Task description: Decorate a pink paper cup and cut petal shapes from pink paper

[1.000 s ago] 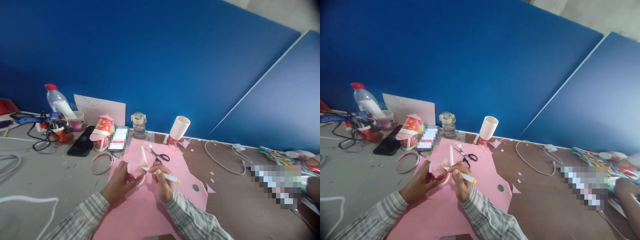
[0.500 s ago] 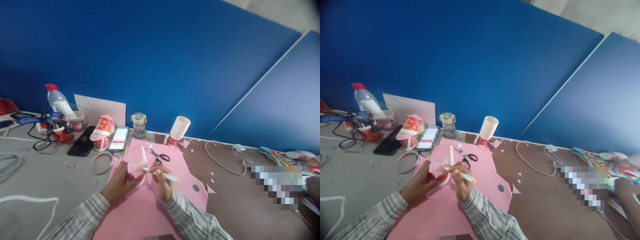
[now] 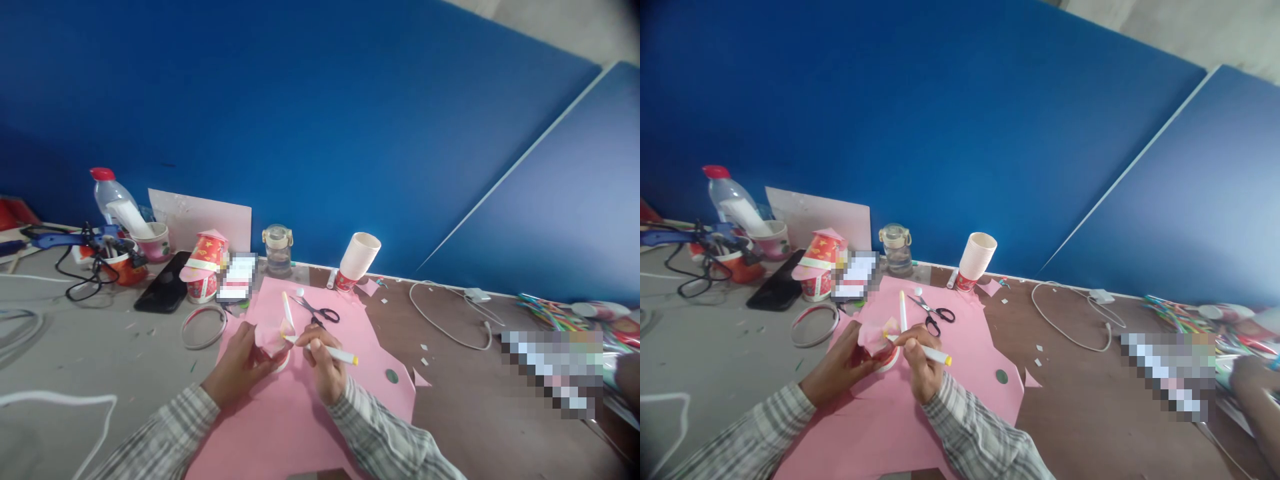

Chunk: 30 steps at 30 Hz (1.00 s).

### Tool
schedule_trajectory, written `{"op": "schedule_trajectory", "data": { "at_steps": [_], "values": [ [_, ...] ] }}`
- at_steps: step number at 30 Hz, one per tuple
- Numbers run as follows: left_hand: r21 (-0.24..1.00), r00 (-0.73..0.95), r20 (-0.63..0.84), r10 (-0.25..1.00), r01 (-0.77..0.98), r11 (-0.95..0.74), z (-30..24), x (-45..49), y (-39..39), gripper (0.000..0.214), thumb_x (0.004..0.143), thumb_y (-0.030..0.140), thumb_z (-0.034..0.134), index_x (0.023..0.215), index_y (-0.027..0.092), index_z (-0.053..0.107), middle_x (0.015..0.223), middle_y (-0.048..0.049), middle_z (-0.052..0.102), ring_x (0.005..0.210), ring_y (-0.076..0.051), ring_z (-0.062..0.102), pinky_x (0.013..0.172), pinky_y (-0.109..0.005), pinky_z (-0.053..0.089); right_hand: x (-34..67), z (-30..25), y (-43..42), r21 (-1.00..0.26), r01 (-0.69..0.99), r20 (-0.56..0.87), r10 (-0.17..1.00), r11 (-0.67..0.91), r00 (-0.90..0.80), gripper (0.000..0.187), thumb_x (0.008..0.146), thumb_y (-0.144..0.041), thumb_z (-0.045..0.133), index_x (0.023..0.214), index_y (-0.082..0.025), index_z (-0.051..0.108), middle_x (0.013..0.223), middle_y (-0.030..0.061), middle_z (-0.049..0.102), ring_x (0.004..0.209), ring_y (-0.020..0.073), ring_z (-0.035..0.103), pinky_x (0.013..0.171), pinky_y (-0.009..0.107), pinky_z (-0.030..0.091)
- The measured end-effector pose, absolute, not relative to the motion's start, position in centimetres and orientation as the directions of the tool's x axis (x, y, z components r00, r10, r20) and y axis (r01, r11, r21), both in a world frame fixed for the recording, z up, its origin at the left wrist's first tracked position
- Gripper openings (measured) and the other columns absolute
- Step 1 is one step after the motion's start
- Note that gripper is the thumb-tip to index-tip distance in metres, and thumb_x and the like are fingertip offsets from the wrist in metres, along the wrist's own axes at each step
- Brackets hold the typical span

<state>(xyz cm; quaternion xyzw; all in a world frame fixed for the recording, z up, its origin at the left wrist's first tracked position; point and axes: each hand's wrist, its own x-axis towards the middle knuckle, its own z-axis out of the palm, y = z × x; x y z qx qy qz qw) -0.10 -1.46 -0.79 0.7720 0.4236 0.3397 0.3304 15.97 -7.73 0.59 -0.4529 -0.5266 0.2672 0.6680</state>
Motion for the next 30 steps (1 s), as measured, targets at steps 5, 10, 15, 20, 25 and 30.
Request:
{"op": "schedule_trajectory", "data": {
  "at_steps": [5, 10, 15, 20, 25, 30],
  "values": [
    [0.798, 0.415, 0.239, 0.878, 0.431, -0.422, -0.76, -0.10, -1.47, 0.030, 0.056, 0.048, 0.066, 0.067, 0.027, 0.049, 0.065, 0.0098, 0.044, 0.045, -0.009, 0.046, 0.041, -0.024, 0.043, 15.92, 0.67, -7.74, -0.887, 0.041, 0.451, 0.842, 0.461, 0.295, 0.033, 0.080, -0.039, 0.046, 0.068, -0.017, 0.069, 0.054, -0.0028, 0.050, 0.041, 0.0092, 0.040, 0.045, 0.024, 0.037],
    [0.809, 0.416, 0.232, 0.880, 0.420, -0.411, -0.72, -0.13, -1.47, 0.032, 0.055, 0.050, 0.066, 0.068, 0.027, 0.049, 0.066, 0.0092, 0.045, 0.045, -0.009, 0.046, 0.041, -0.025, 0.042, 15.67, 1.01, -7.59, -0.909, -0.037, 0.379, 0.862, 0.414, 0.338, 0.035, 0.078, -0.045, 0.048, 0.069, -0.017, 0.067, 0.042, -0.0081, 0.039, 0.033, 0.0065, 0.030, 0.036, 0.018, 0.024],
    [0.825, 0.391, 0.223, 0.893, 0.411, -0.387, -0.56, -0.03, -1.61, 0.034, 0.054, 0.051, 0.067, 0.064, 0.027, 0.045, 0.063, 0.0106, 0.043, 0.043, -0.008, 0.044, 0.039, -0.025, 0.041, 15.49, 1.32, -7.56, -0.912, -0.045, 0.372, 0.867, 0.409, 0.332, 0.037, 0.078, -0.048, 0.048, 0.070, -0.016, 0.066, 0.038, -0.0101, 0.034, 0.033, 0.0063, 0.029, 0.036, 0.017, 0.023],
    [0.812, 0.401, 0.240, 0.884, 0.417, -0.409, -0.43, -0.02, -1.68, 0.033, 0.055, 0.051, 0.066, 0.064, 0.027, 0.045, 0.063, 0.0105, 0.043, 0.044, -0.009, 0.045, 0.041, -0.025, 0.042, 15.53, 1.17, -7.59, -0.910, -0.045, 0.376, 0.865, 0.412, 0.333, 0.039, 0.077, -0.049, 0.049, 0.069, -0.016, 0.067, 0.041, -0.0086, 0.038, 0.034, 0.0066, 0.031, 0.037, 0.018, 0.025],
    [0.825, 0.407, 0.213, 0.888, 0.412, -0.387, -0.46, -0.07, -1.66, 0.032, 0.056, 0.050, 0.066, 0.066, 0.027, 0.046, 0.065, 0.0102, 0.044, 0.043, -0.008, 0.045, 0.040, -0.025, 0.042, 15.49, 1.23, -7.48, -0.916, -0.051, 0.359, 0.870, 0.398, 0.339, 0.039, 0.077, -0.050, 0.049, 0.069, -0.015, 0.066, 0.039, -0.0098, 0.035, 0.033, 0.0063, 0.029, 0.036, 0.017, 0.023],
    [0.832, 0.396, 0.209, 0.894, 0.409, -0.375, -0.67, -0.07, -1.54, 0.035, 0.053, 0.050, 0.068, 0.062, 0.027, 0.042, 0.062, 0.0111, 0.043, 0.042, -0.009, 0.045, 0.038, -0.025, 0.041, 15.54, 1.17, -7.56, -0.918, -0.038, 0.361, 0.870, 0.395, 0.334, 0.039, 0.078, -0.049, 0.048, 0.069, -0.016, 0.067, 0.040, -0.0089, 0.037, 0.034, 0.0068, 0.031, 0.036, 0.018, 0.024]
  ]
}}
